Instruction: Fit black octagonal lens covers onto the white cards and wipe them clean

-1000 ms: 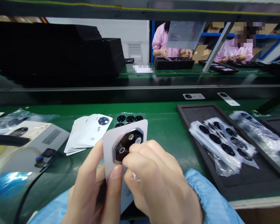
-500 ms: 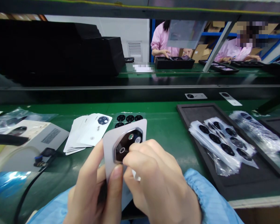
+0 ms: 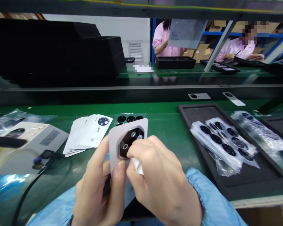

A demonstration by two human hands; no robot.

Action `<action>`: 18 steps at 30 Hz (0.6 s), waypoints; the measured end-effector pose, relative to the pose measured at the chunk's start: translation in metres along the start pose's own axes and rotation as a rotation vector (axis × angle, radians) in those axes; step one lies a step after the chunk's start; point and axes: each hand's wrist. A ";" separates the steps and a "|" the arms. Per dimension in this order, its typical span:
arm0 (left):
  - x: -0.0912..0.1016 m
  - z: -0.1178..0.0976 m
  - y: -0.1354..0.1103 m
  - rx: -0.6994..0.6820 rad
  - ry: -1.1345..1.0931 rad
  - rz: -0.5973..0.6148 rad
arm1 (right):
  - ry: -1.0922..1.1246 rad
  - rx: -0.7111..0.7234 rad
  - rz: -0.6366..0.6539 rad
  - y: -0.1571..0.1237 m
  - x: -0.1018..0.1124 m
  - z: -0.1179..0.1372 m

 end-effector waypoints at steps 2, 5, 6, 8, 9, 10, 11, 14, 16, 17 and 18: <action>-0.001 0.002 0.001 -0.003 -0.004 0.018 | -0.030 -0.022 -0.014 -0.001 -0.001 -0.001; -0.001 0.003 0.002 -0.011 0.007 0.024 | -0.053 -0.019 0.016 -0.002 -0.001 -0.003; -0.001 0.003 0.001 -0.008 0.015 0.022 | -0.052 -0.018 0.034 -0.002 0.000 -0.004; -0.001 0.003 0.001 0.005 0.024 0.014 | -0.044 -0.013 0.069 -0.001 0.002 -0.005; 0.000 0.002 0.001 0.010 0.027 0.007 | -0.038 -0.012 0.077 -0.001 0.002 -0.005; -0.001 0.002 0.001 0.013 0.025 0.000 | -0.032 -0.007 0.077 -0.001 0.002 -0.005; -0.001 0.002 0.001 0.014 0.026 -0.009 | -0.028 -0.001 0.067 -0.001 0.002 -0.005; -0.002 0.003 0.001 0.002 0.043 -0.042 | -0.017 0.015 0.006 -0.001 -0.001 -0.003; -0.002 0.003 0.000 -0.004 0.052 -0.067 | -0.016 0.017 -0.030 0.000 -0.003 -0.002; -0.002 0.002 -0.001 0.009 0.046 -0.076 | -0.010 0.011 -0.039 0.001 -0.003 -0.001; -0.001 0.001 -0.001 0.042 0.029 -0.088 | 0.012 -0.002 -0.038 0.002 -0.003 0.000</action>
Point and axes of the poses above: each hand's wrist, its own y-axis towards the middle knuckle, its own x-axis out of the back of the hand, z = x × y, and after that the axes turned 1 degree about -x, right-handed
